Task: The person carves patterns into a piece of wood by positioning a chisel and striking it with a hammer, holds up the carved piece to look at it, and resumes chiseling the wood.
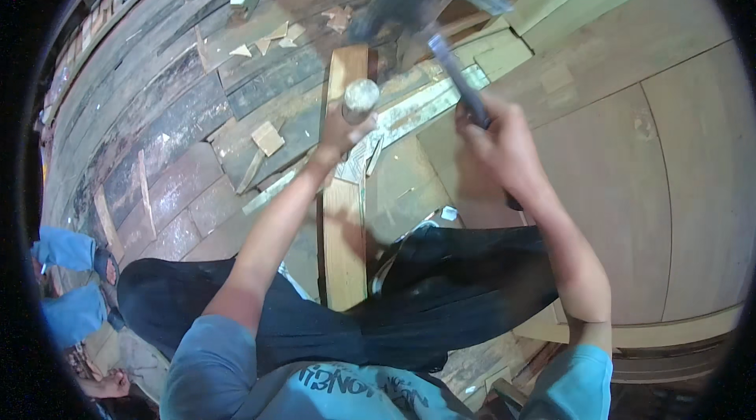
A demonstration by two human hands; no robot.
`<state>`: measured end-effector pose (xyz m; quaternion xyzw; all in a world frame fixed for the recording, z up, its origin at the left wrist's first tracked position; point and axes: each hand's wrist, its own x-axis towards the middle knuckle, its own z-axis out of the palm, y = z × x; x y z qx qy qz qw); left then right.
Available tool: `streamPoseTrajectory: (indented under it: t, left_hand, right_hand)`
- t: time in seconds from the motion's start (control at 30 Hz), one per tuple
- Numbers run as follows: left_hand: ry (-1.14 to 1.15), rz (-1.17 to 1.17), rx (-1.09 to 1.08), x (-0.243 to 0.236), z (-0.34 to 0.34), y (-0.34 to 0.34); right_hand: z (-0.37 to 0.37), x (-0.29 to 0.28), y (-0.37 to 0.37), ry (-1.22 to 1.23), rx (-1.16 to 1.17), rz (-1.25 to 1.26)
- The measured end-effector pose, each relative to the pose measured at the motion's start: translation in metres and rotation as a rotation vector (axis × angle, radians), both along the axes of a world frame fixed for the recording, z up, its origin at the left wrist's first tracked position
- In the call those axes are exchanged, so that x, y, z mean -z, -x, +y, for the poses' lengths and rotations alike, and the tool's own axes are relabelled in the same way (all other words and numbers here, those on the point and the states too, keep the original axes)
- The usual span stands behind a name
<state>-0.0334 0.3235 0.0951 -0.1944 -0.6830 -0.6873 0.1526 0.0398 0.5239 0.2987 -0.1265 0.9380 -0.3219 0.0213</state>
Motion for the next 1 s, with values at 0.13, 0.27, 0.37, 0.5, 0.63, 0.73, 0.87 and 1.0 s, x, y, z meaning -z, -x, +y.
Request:
streamPoseTrajectory:
  t: [0.13, 0.27, 0.37, 0.5, 0.63, 0.73, 0.87, 1.0]
  left_hand:
    - [0.019, -0.078, 0.001, -0.007, -0.003, -0.003]
    - [-0.065, -0.008, -0.004, 0.001, 0.0, -0.005]
    - [-0.017, -0.069, -0.044, -0.001, -0.002, -0.002]
    - [-0.016, -0.084, -0.009, -0.005, -0.007, -0.002]
    - [-0.072, 0.026, -0.004, 0.001, 0.004, -0.005]
    - [0.03, -0.101, -0.046, -0.001, -0.004, -0.006]
    - [-0.102, -0.007, -0.02, -0.009, 0.005, -0.006]
    - [-0.078, 0.037, 0.0, 0.006, 0.002, -0.001]
  right_hand:
    - [-0.007, 0.016, -0.007, 0.376, 0.214, -0.051]
    - [-0.003, 0.018, -0.005, -0.228, -0.052, 0.066]
    - [-0.018, -0.028, -0.007, 0.241, 0.143, 0.107]
    - [-0.026, -0.024, -0.006, 0.22, 0.151, 0.283]
    - [-0.009, 0.026, -0.015, -0.212, 0.003, 0.067]
    - [-0.013, 0.002, -0.011, 0.232, 0.163, 0.046]
    - [-0.001, 0.017, -0.022, 0.311, 0.288, 0.062]
    - [-0.002, 0.032, -0.014, -0.063, -0.022, 0.132]
